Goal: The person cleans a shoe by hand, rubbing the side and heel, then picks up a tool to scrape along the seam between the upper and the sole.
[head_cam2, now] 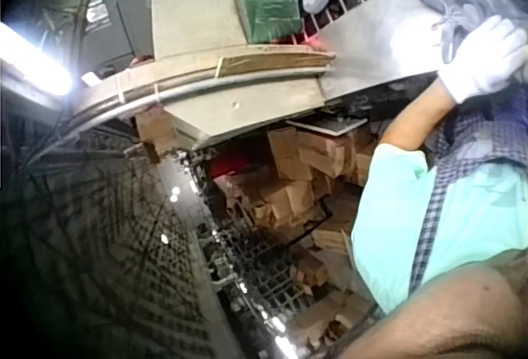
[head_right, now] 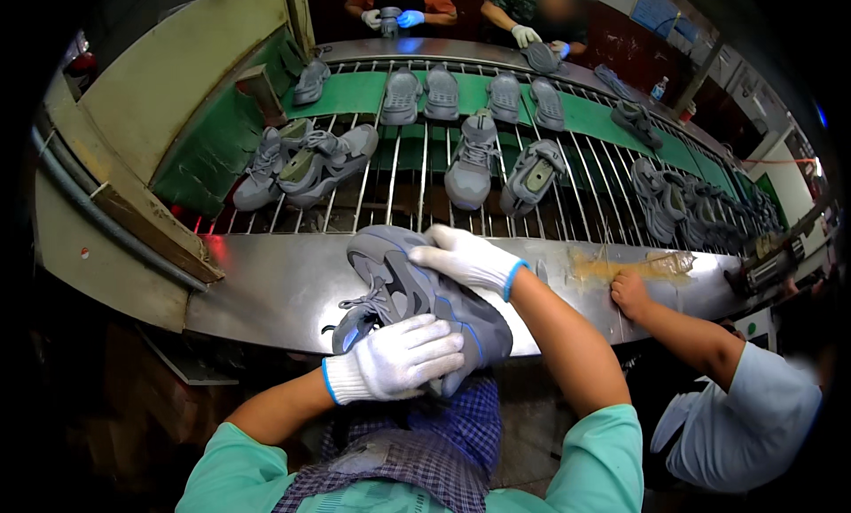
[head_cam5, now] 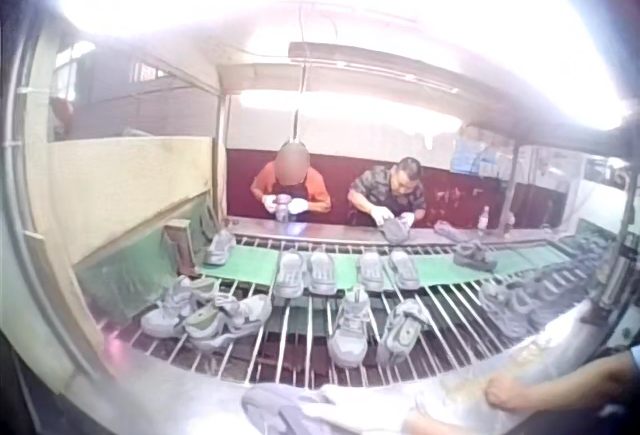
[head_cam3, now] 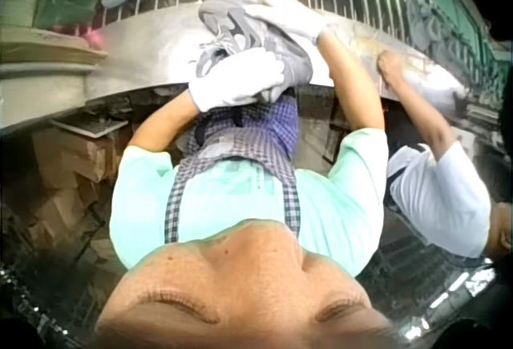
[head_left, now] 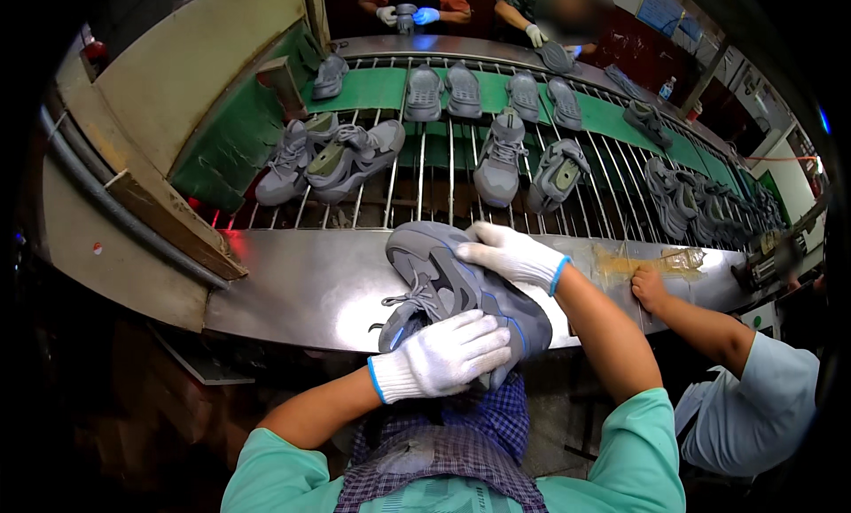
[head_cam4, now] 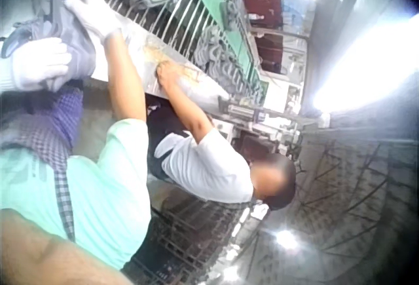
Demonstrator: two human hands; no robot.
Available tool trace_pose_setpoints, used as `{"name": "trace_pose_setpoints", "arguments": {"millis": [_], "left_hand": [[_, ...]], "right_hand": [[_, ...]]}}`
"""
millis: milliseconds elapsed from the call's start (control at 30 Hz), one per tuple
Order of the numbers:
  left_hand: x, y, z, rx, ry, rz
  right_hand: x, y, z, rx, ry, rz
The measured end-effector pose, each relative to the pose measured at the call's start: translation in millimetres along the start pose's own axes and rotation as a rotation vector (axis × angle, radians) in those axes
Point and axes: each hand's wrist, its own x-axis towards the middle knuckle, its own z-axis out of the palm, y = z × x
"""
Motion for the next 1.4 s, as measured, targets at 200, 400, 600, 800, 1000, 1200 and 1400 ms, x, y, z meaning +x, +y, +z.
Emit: {"name": "trace_pose_setpoints", "arguments": {"millis": [200,400,600,800,1000,1200,1400], "left_hand": [[-39,0,-9,0.064,0.046,0.004],[-51,-13,-87,0.073,0.120,-0.195],[-96,-20,-88,0.097,0.350,-0.526],[-185,-55,-67,0.063,0.463,-1.000],[-178,-75,-63,0.150,0.489,-0.965],[-155,-66,-73,0.228,0.373,-0.899],[-154,-83,-73,0.139,0.378,-0.952]], "right_hand": [[-66,69,34,0.651,-0.268,0.006],[-100,43,111,1.403,-0.187,0.096],[-113,45,127,1.725,0.206,0.074],[-119,51,-42,1.501,0.689,-0.126],[-110,166,-154,0.791,1.381,0.197],[27,64,-93,-0.091,1.028,-0.069],[194,7,-77,-0.722,0.609,-0.196]]}}
